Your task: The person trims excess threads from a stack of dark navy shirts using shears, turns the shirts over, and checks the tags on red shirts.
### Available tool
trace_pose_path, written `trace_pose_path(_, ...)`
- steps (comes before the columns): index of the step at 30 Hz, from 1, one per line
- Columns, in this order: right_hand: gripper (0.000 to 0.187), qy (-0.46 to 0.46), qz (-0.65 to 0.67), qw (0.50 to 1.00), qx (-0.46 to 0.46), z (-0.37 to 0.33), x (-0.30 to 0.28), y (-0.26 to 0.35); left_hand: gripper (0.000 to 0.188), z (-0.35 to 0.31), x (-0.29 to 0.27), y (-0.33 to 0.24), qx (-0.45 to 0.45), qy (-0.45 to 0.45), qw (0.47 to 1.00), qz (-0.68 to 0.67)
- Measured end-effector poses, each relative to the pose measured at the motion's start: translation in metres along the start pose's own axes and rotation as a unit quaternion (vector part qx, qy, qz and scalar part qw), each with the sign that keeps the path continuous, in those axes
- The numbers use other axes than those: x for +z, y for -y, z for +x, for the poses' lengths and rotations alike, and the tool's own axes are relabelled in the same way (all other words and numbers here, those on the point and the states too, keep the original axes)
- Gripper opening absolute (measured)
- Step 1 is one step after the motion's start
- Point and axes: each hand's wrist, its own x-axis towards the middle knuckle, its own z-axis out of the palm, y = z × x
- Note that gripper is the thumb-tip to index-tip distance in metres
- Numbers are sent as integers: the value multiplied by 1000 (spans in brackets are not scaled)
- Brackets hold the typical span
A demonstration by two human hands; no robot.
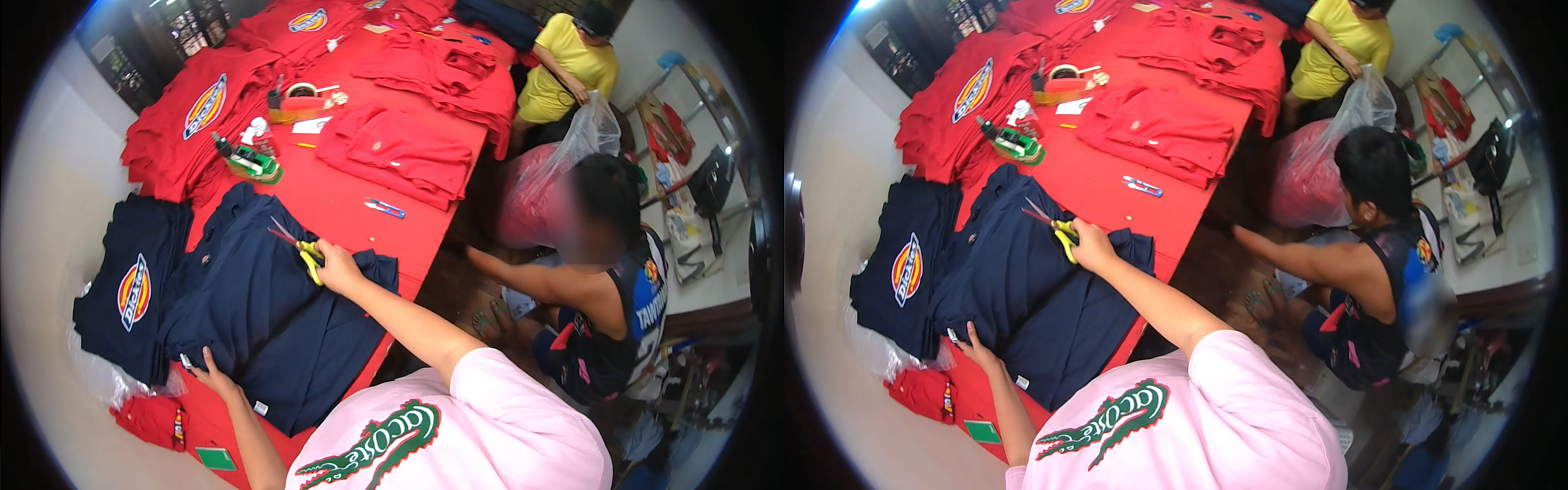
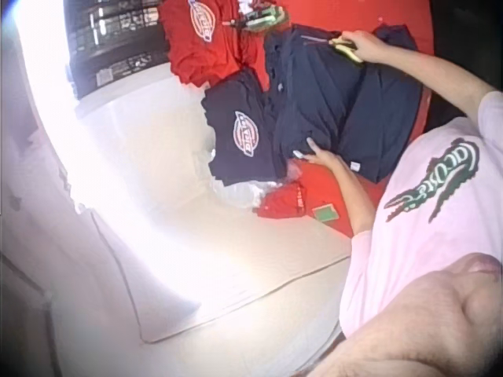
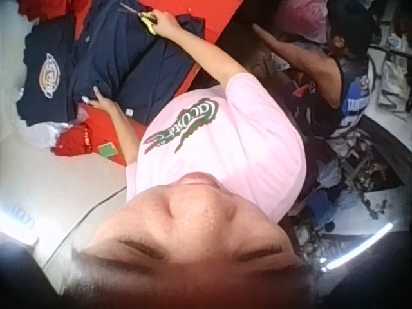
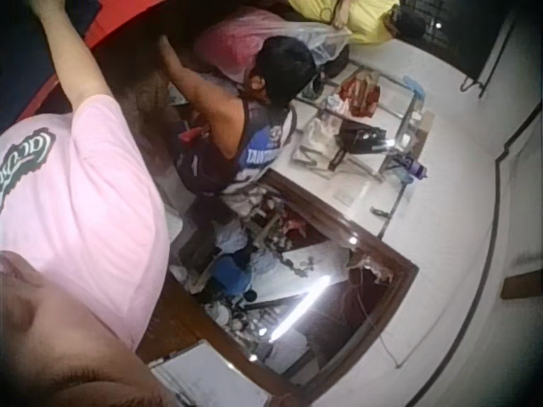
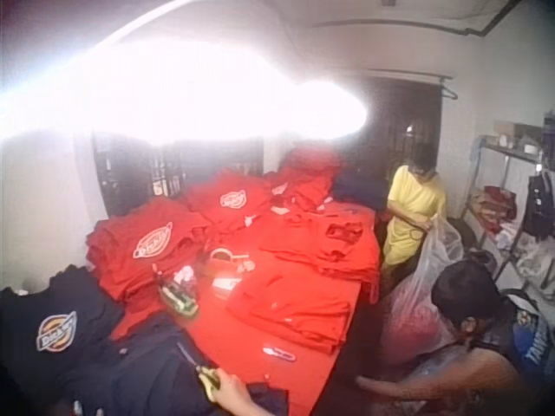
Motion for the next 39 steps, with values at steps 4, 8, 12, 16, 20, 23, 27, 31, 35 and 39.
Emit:
trace_pose_path(4, 56, 0, 25, 999, 23, -46, -2, -3, 82, 66, -1, 35, 35, 31, 997, 62)
trace_pose_path(8, 61, 122, 153, 976, 93, -73, -5, 5, 73, 135, 4, 33, 238, 82, 950, 184)
trace_pose_path(12, 47, 121, 206, 965, 107, -80, -67, 18, 65, 94, 17, -31, 294, 78, 930, 208)
trace_pose_path(16, 23, 87, 88, 984, 127, -114, -126, 20, 53, -28, -6, -52, 343, 213, 896, 186)
trace_pose_path(20, 17, 152, 162, 950, 217, -152, -133, 16, 47, -121, -29, -43, 268, 284, 871, 299)
trace_pose_path(23, 20, 225, 139, 938, 224, -157, -119, 22, 34, -136, -17, -23, 220, 251, 872, 357)
trace_pose_path(27, 22, 295, 107, 928, 199, -145, -117, 47, 9, -135, -12, -22, 231, 128, 930, 257)
trace_pose_path(31, 26, 293, 80, 930, 206, -146, -134, 45, 17, -120, -39, 1, -112, -38, 978, -172)
trace_pose_path(35, 26, 345, 72, 907, 232, -161, -144, 21, 38, -151, -35, 13, -178, -59, 952, -243)
trace_pose_path(39, 25, 368, 36, 900, 229, -166, -147, 20, 37, -216, -12, 0, -214, -66, 923, -313)
